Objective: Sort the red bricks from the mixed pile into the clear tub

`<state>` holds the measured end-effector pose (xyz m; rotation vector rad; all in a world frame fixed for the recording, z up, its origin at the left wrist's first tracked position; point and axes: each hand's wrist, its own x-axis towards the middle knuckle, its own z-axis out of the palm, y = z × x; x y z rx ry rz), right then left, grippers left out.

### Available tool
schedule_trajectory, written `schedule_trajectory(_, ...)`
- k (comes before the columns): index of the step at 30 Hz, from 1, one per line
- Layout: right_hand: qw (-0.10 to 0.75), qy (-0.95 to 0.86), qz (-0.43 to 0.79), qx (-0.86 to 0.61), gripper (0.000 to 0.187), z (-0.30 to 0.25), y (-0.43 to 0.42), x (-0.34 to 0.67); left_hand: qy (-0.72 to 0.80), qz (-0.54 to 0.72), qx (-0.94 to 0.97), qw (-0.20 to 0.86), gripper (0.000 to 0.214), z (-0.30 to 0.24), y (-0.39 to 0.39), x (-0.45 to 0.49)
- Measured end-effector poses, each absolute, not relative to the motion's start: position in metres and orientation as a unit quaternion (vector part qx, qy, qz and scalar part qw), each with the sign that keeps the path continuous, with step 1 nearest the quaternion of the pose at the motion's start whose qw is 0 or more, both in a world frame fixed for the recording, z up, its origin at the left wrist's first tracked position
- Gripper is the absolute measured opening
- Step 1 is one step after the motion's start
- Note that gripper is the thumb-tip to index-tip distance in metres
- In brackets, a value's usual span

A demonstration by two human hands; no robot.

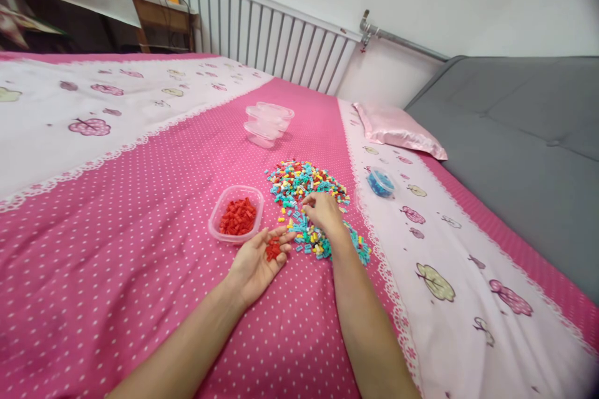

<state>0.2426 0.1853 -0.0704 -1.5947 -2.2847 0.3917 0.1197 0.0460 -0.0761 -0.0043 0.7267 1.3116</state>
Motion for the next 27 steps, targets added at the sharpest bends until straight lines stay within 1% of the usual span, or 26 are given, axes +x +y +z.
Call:
schedule_trajectory(5, 0.226, -0.775, 0.147, -0.571, 0.016, -0.057, 0.190, 0.258, 0.327, 0.596, -0.014, 0.733, 0.027, -0.075, 0.046, 0.120)
schedule_trajectory(9, 0.253, -0.790, 0.182, -0.527, 0.013, -0.042, 0.181, 0.260, 0.326, 0.597, -0.010, 0.733, 0.027, -0.074, 0.046, 0.120)
schedule_trajectory(12, 0.237, -0.824, 0.250, -0.449, 0.013, -0.027, 0.163, 0.255, 0.327, 0.596, -0.010, 0.733, 0.028, -0.075, 0.046, 0.120)
schedule_trajectory(15, 0.190, -0.852, 0.324, -0.366, 0.013, -0.011, 0.142, 0.250, 0.323, 0.597, -0.011, 0.734, 0.027, -0.075, 0.046, 0.120)
schedule_trajectory(17, 0.170, -0.861, 0.347, -0.329, 0.016, -0.005, 0.134, 0.247, 0.319, 0.599, -0.014, 0.735, 0.027, -0.075, 0.046, 0.120)
schedule_trajectory(19, 0.181, -0.863, 0.327, -0.340, 0.018, -0.006, 0.132, 0.244, 0.315, 0.598, -0.017, 0.737, 0.027, -0.076, 0.046, 0.119)
schedule_trajectory(22, 0.203, -0.855, 0.232, -0.416, 0.020, -0.021, 0.142, 0.235, 0.314, 0.592, -0.018, 0.742, 0.027, -0.076, 0.046, 0.119)
schedule_trajectory(24, 0.189, -0.861, 0.171, -0.440, 0.023, -0.037, 0.151, 0.226, 0.317, 0.590, -0.019, 0.742, 0.026, -0.076, 0.045, 0.118)
schedule_trajectory(27, 0.155, -0.884, 0.116, -0.425, 0.028, -0.062, 0.160, 0.214, 0.312, 0.592, -0.022, 0.743, 0.027, -0.077, 0.046, 0.118)
